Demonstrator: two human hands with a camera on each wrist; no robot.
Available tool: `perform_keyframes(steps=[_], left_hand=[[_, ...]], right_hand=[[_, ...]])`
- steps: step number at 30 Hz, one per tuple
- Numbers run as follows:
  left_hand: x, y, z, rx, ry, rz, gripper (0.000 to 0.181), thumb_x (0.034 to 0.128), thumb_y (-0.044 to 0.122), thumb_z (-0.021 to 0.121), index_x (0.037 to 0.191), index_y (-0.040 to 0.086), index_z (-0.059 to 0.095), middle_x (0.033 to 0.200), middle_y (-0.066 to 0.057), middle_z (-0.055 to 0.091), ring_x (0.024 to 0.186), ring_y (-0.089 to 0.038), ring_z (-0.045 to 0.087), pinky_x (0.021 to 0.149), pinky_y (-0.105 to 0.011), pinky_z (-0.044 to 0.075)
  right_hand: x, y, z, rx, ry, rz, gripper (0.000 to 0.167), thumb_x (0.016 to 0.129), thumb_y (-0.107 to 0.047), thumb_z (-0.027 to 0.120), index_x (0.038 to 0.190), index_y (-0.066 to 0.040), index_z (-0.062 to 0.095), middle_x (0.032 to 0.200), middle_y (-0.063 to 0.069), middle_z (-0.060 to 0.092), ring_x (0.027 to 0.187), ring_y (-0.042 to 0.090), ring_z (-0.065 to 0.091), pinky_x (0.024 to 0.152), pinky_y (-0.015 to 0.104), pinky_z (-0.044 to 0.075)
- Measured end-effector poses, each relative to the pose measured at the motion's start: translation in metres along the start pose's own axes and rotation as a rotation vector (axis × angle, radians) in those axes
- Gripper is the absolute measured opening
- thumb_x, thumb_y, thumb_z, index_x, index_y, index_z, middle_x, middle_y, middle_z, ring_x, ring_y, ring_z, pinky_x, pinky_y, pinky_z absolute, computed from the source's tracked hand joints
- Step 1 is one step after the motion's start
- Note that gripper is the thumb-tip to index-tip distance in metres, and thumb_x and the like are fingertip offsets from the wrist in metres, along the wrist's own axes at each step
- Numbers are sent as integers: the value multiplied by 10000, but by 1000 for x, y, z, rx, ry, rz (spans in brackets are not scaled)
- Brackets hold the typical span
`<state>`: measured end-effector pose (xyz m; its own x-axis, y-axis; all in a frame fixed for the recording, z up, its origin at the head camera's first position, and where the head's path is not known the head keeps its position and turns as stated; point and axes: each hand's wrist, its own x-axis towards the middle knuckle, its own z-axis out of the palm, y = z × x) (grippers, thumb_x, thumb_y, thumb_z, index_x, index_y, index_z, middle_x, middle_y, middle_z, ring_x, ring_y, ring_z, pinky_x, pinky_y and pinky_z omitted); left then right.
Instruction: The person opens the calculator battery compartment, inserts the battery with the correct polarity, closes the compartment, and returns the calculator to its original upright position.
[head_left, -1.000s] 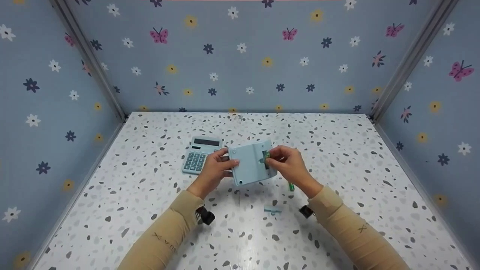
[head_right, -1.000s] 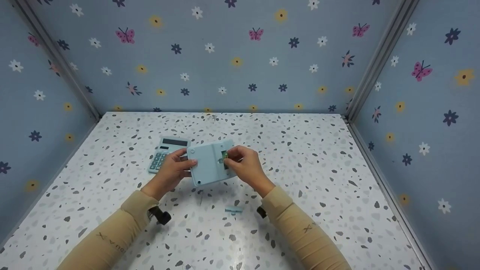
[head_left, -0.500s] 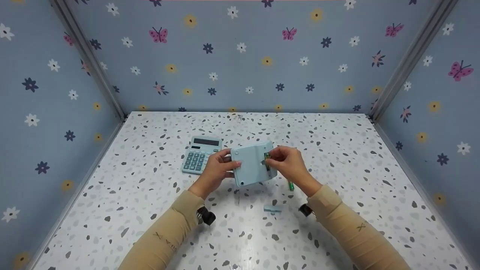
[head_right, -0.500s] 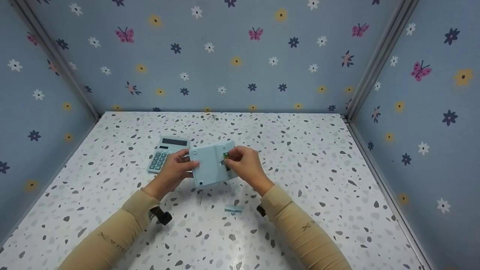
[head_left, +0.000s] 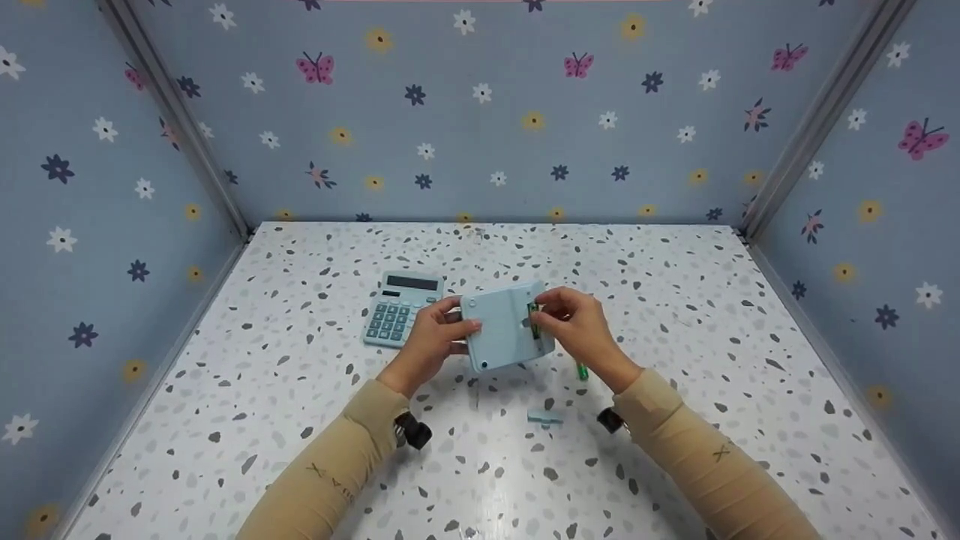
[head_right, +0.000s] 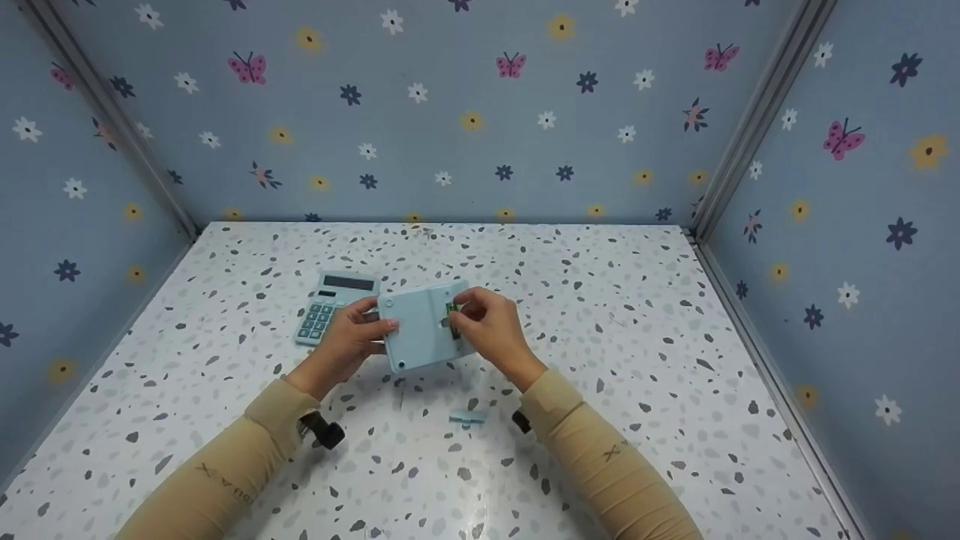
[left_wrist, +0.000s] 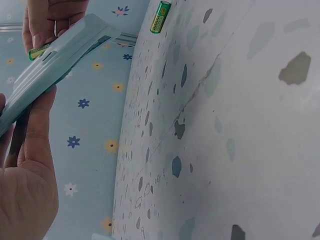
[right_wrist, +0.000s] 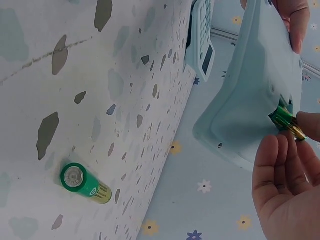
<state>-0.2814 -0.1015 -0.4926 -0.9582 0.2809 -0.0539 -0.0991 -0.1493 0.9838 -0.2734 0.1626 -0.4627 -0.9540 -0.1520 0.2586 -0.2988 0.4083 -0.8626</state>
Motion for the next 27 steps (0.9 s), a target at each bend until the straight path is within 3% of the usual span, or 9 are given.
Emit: perform_keyframes(steps=[7,14,21,27], left_hand=[[0,0,0,0,6,-7,496,1007,44,737,1484,30,602,1329,-178,741,1065,-220,772,814,-354,686],[-2,0,-1,2,-4,12,503,1004,40,739,1488,27,602,1307,-167,751,1063,-220,774,810,-361,687],[-2,-1,-1,6,0,21,508,999,47,748,1487,24,606,1278,-147,761,1051,-212,774,801,-357,686],[-3,-1,-1,11,1,32,490,1003,48,746,1474,19,612,1264,-144,765,1032,-202,772,792,-348,683]], right_hand=[[1,0,0,54,11,36,158,1057,-151,719,1147,-54,806,1051,118,766,887,193,616,750,223,549],[4,0,-2,128,-8,187,259,1035,-218,756,1224,-41,749,1166,119,726,1020,212,636,857,261,584],[7,-1,-3,110,-36,349,538,1019,-334,762,1436,-30,608,1337,162,609,1180,271,599,1038,422,573],[10,-3,-3,174,-95,446,687,1043,-375,725,1569,1,493,1551,226,525,1429,379,551,1191,582,510]])
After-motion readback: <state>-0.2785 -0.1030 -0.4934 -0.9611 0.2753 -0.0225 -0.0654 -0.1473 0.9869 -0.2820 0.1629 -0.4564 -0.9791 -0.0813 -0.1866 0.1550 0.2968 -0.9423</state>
